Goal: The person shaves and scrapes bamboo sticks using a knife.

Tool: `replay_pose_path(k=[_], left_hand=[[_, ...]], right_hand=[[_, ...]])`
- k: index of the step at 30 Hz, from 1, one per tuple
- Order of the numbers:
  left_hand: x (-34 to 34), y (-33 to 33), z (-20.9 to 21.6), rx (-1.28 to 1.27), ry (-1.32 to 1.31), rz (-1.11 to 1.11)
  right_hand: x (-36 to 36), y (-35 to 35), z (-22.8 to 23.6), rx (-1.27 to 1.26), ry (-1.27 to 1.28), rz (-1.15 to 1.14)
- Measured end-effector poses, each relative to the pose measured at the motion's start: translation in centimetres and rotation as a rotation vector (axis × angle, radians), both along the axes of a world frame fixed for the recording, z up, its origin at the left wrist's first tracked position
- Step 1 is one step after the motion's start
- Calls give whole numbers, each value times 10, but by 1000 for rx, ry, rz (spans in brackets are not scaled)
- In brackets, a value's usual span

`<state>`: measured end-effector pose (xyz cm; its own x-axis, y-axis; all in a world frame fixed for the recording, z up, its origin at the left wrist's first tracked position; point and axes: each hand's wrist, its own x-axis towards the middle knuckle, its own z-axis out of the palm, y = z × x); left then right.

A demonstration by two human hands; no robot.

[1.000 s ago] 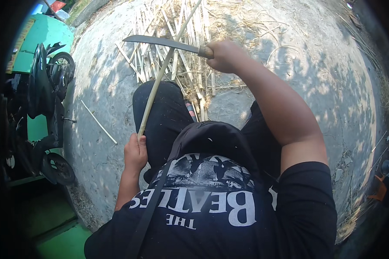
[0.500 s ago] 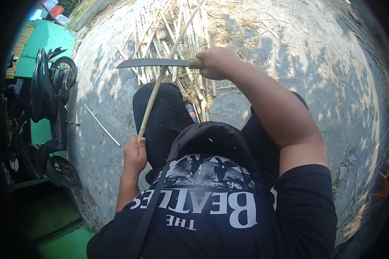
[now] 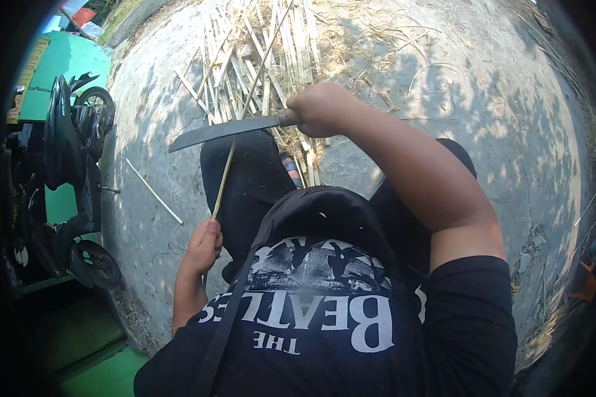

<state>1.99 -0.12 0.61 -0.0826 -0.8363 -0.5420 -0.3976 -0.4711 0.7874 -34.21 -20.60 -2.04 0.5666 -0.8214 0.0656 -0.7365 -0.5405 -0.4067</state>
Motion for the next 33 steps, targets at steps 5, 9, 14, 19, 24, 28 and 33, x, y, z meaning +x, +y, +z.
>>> replay_pose_path(k=[5,9,14,19,24,28,33], left_hand=[[-19,2,4,-354,-393,-173],[-11,-2,1,-288,-350,-166],[-9,3,2,-302,-364,-171],[-14,-7,-1,-338,-393,-190],[-7,0,-2,-183,-218,-96],[-4,6,3,-216,-182,-139],[-4,8,13,-77,-24,-115]], right_hand=[[-8,-8,3,188,52,-32],[-5,-4,12,250,57,-114],[11,10,19,39,159,43],[-28,-23,-14,198,15,-158],[0,0,17,108,86,-33],[0,-7,-3,-93,79,39],[-43,-36,-16,90,-77,-375]])
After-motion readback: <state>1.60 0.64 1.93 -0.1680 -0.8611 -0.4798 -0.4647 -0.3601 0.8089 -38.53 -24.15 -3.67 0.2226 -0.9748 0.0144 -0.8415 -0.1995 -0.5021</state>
